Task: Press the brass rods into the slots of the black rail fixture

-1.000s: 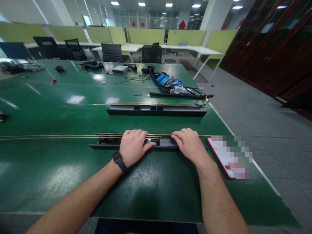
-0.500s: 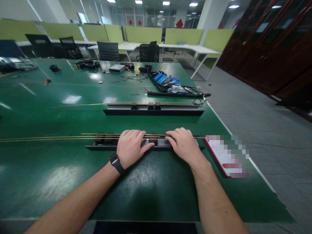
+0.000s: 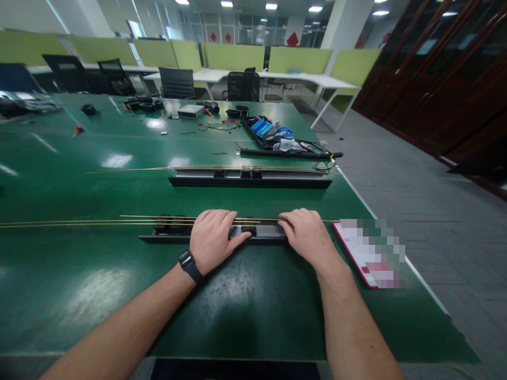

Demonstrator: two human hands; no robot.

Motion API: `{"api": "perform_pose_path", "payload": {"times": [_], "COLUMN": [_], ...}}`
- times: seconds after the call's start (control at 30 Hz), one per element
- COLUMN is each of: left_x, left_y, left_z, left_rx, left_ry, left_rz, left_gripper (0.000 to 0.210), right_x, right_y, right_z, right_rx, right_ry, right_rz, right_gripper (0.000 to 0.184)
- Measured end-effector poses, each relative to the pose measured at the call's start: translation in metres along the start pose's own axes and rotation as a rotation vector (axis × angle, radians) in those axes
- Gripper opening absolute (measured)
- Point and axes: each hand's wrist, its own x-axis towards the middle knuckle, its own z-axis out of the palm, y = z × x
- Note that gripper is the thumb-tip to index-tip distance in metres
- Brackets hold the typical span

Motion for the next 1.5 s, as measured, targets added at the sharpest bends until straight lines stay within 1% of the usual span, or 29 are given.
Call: {"api": "perform_pose_path", "payload": {"times": [0.1,0.27,0.37,0.47,0.53,0.67,0.87,0.97,1.07,1.2,1.27,1.4,1.5], "left_x": [-0.001,-0.001,-0.001,-0.001,-0.001,0.0,-0.001,-0.001,-0.001,-0.001,-0.001,-0.001,-0.001], "left_y": [0.0,0.0,0.0,0.0,0.0,0.001,0.001,0.001,0.0,0.0,0.0,0.0,0.0], "left_z": [0.002,0.004,0.004,0.003,0.003,0.003,0.003,0.002,0.004,0.005,0.005,0.005,0.005], "left_rx": [-0.006,-0.01,-0.01,-0.019,-0.024,-0.023,-0.016,-0.02,-0.016,-0.007,-0.007,-0.006,-0.001], "left_ry": [0.024,0.053,0.056,0.054,0.049,0.055,0.062,0.063,0.072,0.087,0.091,0.103,0.108], "left_rz": [0.005,0.025,0.02,0.02,0.024,0.023,0.017,0.024,0.031,0.032,0.032,0.036,0.032], "left_gripper": [0.056,0.054,0.054,0.053,0.053,0.052,0.051,0.051,0.05,0.049,0.049,0.05,0.05], "right_x": [0.0,0.002,0.0,-0.002,-0.001,0.002,0.001,0.002,0.003,0.0,0.0,0.003,0.002], "right_y": [0.001,-0.012,-0.006,-0.001,-0.004,-0.015,-0.008,-0.012,-0.015,-0.004,-0.001,-0.013,-0.017], "right_z": [0.001,0.004,0.001,-0.001,0.001,0.005,-0.004,-0.002,0.004,0.005,0.005,0.004,0.001], "right_rx": [-0.021,0.004,0.02,0.005,-0.003,0.011,0.027,0.029,0.051,-0.031,-0.064,-0.042,-0.022], "right_ry": [-0.013,0.006,0.037,0.013,0.0,0.023,0.038,0.053,0.099,0.124,0.112,0.13,0.145], "right_rz": [-0.018,-0.074,-0.03,-0.016,-0.039,-0.071,-0.019,-0.061,-0.095,-0.032,-0.035,-0.116,-0.088], "right_gripper": [0.031,0.033,0.031,0.03,0.031,0.034,0.026,0.027,0.027,0.023,0.022,0.025,0.021]}}
